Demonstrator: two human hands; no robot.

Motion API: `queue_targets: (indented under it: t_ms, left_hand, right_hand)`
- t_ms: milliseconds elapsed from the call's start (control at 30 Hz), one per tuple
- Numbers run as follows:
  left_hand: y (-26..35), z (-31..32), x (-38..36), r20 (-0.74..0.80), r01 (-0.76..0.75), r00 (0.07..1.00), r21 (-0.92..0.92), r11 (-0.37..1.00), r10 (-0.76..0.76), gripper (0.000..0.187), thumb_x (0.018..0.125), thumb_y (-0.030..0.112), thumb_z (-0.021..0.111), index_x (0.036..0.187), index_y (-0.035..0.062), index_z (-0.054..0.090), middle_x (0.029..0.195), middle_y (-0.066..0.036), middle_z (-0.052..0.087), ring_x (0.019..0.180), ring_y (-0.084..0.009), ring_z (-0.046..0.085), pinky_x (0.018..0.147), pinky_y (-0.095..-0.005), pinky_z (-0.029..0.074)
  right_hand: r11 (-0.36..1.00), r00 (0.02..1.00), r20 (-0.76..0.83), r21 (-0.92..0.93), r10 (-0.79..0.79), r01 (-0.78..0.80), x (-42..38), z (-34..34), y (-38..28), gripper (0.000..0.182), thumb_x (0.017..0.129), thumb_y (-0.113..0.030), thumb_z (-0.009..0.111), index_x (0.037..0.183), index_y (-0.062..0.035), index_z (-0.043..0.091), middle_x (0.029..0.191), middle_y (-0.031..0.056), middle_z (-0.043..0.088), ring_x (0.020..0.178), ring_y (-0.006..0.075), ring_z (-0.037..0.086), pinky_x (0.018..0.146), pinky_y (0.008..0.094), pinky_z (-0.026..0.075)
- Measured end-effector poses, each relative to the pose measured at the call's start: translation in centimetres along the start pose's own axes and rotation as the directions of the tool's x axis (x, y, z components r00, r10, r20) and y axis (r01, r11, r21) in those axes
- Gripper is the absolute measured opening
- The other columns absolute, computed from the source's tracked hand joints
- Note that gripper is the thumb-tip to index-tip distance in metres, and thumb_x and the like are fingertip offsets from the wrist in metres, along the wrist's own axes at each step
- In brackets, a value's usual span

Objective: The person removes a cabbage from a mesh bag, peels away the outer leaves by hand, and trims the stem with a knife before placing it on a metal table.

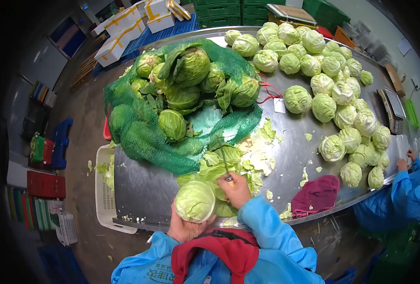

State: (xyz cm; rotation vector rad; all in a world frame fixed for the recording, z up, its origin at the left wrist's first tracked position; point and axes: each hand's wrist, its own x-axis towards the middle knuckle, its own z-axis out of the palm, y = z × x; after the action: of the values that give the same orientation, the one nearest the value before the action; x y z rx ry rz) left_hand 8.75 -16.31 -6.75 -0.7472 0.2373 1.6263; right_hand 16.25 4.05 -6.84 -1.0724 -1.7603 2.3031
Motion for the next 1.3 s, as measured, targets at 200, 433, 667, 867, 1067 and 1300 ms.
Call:
queue_targets:
  t_ms: [200, 433, 667, 867, 1067, 1300]
  left_hand:
    - [-0.4, 1.1, 0.0, -0.092, -0.083, 0.992, 0.010, 0.997, 0.083, 0.085, 0.082, 0.078, 0.033, 0.140, 0.0176, 0.039, 0.135, -0.016, 0.048, 0.112, -0.0456, 0.054, 0.066, -0.0439, 0.059]
    - [2.3, 0.1, -1.4, -0.003, 0.014, 1.000, 0.495, 0.869, -0.014, 0.084, 0.084, 0.072, 0.041, 0.144, 0.0145, 0.034, 0.141, -0.019, 0.042, 0.126, -0.0449, 0.043, 0.095, -0.0615, 0.044]
    - [2.9, -2.0, -0.6, 0.236, -0.096, 0.971, 0.221, 0.971, 0.043, 0.091, 0.079, 0.077, 0.043, 0.146, 0.0170, 0.029, 0.144, -0.019, 0.037, 0.123, -0.0477, 0.045, 0.071, -0.0579, 0.055]
    - [2.3, -2.6, -0.3, 0.202, 0.058, 0.978, -0.058, 0.997, -0.046, 0.080, 0.085, 0.071, 0.037, 0.145, 0.0180, 0.032, 0.143, -0.020, 0.038, 0.118, -0.0533, 0.045, 0.060, -0.0431, 0.055]
    - [2.0, -0.1, 0.5, 0.120, 0.045, 0.992, -0.055, 0.997, -0.038, 0.073, 0.089, 0.067, 0.033, 0.143, 0.0175, 0.035, 0.141, -0.018, 0.042, 0.118, -0.0497, 0.047, 0.070, -0.0453, 0.056]
    - [2.1, -1.1, 0.5, -0.202, -0.029, 0.970, 0.448, 0.894, 0.133, 0.079, 0.087, 0.073, 0.030, 0.142, 0.0155, 0.036, 0.135, -0.017, 0.046, 0.114, -0.0362, 0.054, 0.086, -0.0483, 0.052]
  right_hand:
    - [0.998, 0.987, 0.153, -0.001, 0.055, -0.056, -2.4, -0.5, -2.1, 0.046, 0.086, -0.020, 0.067, 0.129, -0.0094, 0.053, 0.057, -0.0044, 0.051, 0.042, 0.0054, 0.046, 0.037, 0.0211, 0.036]
    - [0.979, 0.946, 0.321, 0.180, 0.036, -0.099, -2.0, 0.2, -1.2, 0.053, 0.086, -0.023, 0.069, 0.132, -0.0074, 0.049, 0.065, -0.0031, 0.057, 0.044, 0.0058, 0.050, 0.039, 0.0209, 0.040]
    - [0.987, 0.990, -0.089, 0.127, 0.112, -0.101, -1.0, -0.7, -1.0, 0.024, 0.087, -0.023, 0.065, 0.095, -0.0012, 0.060, 0.065, 0.0036, 0.060, 0.046, 0.0122, 0.055, 0.040, 0.0248, 0.041]
    - [0.730, 0.839, -0.168, -0.599, -0.517, 0.330, -0.3, -3.6, 0.4, 0.047, 0.082, -0.026, 0.070, 0.116, 0.0027, 0.054, 0.109, 0.0196, 0.060, 0.100, 0.0309, 0.059, 0.090, 0.0381, 0.046]
    - [0.804, 0.867, 0.305, -0.343, -0.394, 0.486, -2.3, 2.0, -0.9, 0.068, 0.081, -0.026, 0.073, 0.135, 0.0022, 0.043, 0.127, 0.0197, 0.056, 0.119, 0.0258, 0.052, 0.101, 0.0330, 0.040]
    - [0.965, 0.955, 0.199, -0.190, 0.220, -0.182, -0.7, 0.9, 3.2, 0.066, 0.080, -0.034, 0.074, 0.132, -0.0015, 0.050, 0.066, 0.0059, 0.061, 0.052, 0.0128, 0.057, 0.048, 0.0263, 0.046]
